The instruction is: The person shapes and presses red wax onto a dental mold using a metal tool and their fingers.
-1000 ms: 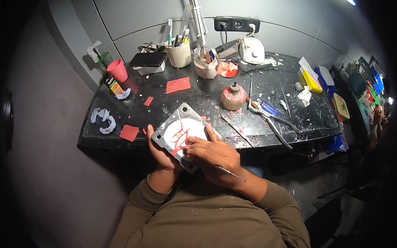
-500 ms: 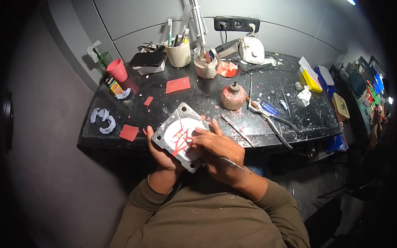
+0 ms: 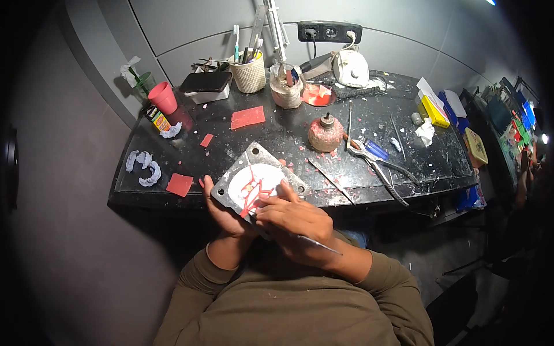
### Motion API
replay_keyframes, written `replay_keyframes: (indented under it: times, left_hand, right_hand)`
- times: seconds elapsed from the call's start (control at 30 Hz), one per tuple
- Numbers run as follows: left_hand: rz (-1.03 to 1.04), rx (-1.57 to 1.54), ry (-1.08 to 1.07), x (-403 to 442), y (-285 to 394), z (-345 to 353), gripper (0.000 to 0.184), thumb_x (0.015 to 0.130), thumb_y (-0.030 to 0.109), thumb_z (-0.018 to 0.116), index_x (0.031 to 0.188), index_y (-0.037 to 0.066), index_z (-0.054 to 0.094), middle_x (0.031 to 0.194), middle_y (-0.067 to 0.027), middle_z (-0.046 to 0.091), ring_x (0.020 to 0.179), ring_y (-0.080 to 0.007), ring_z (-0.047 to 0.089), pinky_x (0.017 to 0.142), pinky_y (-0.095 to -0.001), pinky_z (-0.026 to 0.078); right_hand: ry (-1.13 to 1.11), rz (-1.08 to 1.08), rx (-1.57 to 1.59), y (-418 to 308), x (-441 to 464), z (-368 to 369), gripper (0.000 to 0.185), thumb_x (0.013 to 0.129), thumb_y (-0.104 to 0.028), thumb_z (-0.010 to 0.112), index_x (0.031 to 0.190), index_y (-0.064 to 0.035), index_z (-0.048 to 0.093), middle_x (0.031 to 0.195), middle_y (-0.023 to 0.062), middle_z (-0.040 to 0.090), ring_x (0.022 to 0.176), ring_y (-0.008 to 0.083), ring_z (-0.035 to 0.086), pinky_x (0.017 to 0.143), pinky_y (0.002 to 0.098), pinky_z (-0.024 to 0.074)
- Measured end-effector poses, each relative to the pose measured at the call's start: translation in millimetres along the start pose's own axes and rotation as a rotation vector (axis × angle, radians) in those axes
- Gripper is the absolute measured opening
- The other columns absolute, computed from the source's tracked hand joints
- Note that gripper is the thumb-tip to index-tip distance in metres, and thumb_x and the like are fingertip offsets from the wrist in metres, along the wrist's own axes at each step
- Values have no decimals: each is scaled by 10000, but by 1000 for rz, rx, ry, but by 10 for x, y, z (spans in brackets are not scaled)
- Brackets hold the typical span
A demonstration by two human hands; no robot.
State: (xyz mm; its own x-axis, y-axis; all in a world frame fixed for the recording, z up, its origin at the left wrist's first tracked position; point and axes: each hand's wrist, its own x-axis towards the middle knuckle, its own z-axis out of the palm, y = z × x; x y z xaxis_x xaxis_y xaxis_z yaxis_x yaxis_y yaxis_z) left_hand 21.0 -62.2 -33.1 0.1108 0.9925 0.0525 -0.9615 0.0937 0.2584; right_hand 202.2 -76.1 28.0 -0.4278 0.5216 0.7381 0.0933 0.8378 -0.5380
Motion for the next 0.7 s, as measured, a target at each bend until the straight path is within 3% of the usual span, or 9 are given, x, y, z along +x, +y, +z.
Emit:
replay_keyframes:
  times: [0.07, 0.17, 0.33, 0.43, 0.47, 0.53, 0.6, 0.67, 0.7]
  left_hand:
    - [-43, -143, -202, 1, 19, -26, 1025, 981, 789, 363, 1498, -88, 480, 1435, -291, 588, 1261, -436, 625, 1099, -554, 491]
    - [9, 44, -43, 27, -6, 114, 1057, 982, 808, 355, 1541, -86, 430, 1526, -311, 508, 1354, -465, 554, 1156, -581, 438]
    - [-51, -14, -182, 78, 13, 160, 1058, 981, 827, 370, 1583, -42, 401, 1602, -346, 408, 1449, -497, 453, 1201, -612, 382]
    - [-34, -97, -179, 67, 9, 127, 1066, 940, 809, 513, 1648, 34, 322, 1735, -288, 180, 1565, -491, 258, 1266, -683, 227]
    - [-36, -89, -179, 41, 12, 117, 1066, 940, 809, 513, 1648, 34, 322, 1735, -288, 180, 1565, -491, 258, 1266, -683, 227]
    - [-1, -58, -89, -10, 49, 192, 1030, 934, 757, 553, 1638, 35, 345, 1722, -270, 235, 1563, -479, 267, 1272, -687, 209]
    - [-11, -93, -75, -56, 114, 260, 984, 918, 671, 623, 1625, 34, 375, 1704, -253, 298, 1559, -459, 289, 1274, -688, 206]
    - [3, -69, -133, -80, 130, 186, 935, 815, 479, 658, 1606, 48, 404, 1647, -226, 390, 1538, -429, 340, 1278, -669, 220]
    - [-17, -126, -146, -90, 118, 244, 939, 752, 369, 662, 1600, 58, 407, 1610, -208, 442, 1523, -417, 373, 1281, -656, 225]
  right_hand:
    - [-18, 22, 31, -17, 3, -69, 176, 904, 50, 775, 1075, 14, 751, 1034, 169, 792, 1151, 329, 762, 1174, 604, 426]
    - [196, 156, 103, 48, -13, -244, 99, 946, 21, 742, 1045, 19, 757, 1046, 158, 800, 1169, 356, 745, 1186, 610, 400]
    - [492, 142, 296, 278, -103, -432, 227, 1120, -225, 563, 1075, -3, 544, 956, 197, 769, 993, 331, 788, 1167, 604, 439]
    - [471, 238, 373, 276, -154, -553, 323, 1130, -355, 491, 1082, -37, 466, 771, 120, 691, 803, 279, 794, 1060, 556, 551]
    - [424, 309, 452, 284, -193, -602, 360, 1129, -411, 463, 1084, -56, 428, 683, 82, 648, 737, 273, 790, 999, 539, 597]
    - [392, 359, 481, 272, -211, -591, 371, 1134, -413, 440, 1099, -43, 434, 701, 124, 691, 718, 260, 787, 896, 484, 645]
    - [421, 444, 353, 183, -175, -434, 353, 1142, -391, 431, 1142, -38, 437, 827, 194, 751, 788, 280, 798, 849, 446, 665]
    - [429, 629, 747, -49, -93, -282, 294, 1168, -316, 393, 1218, -33, 455, 1220, 263, 725, 1136, 286, 748, 840, 337, 660]
    - [500, 645, 761, -73, -81, -208, 286, 1170, -311, 392, 1223, -38, 460, 1227, 258, 723, 1163, 285, 737, 835, 337, 659]
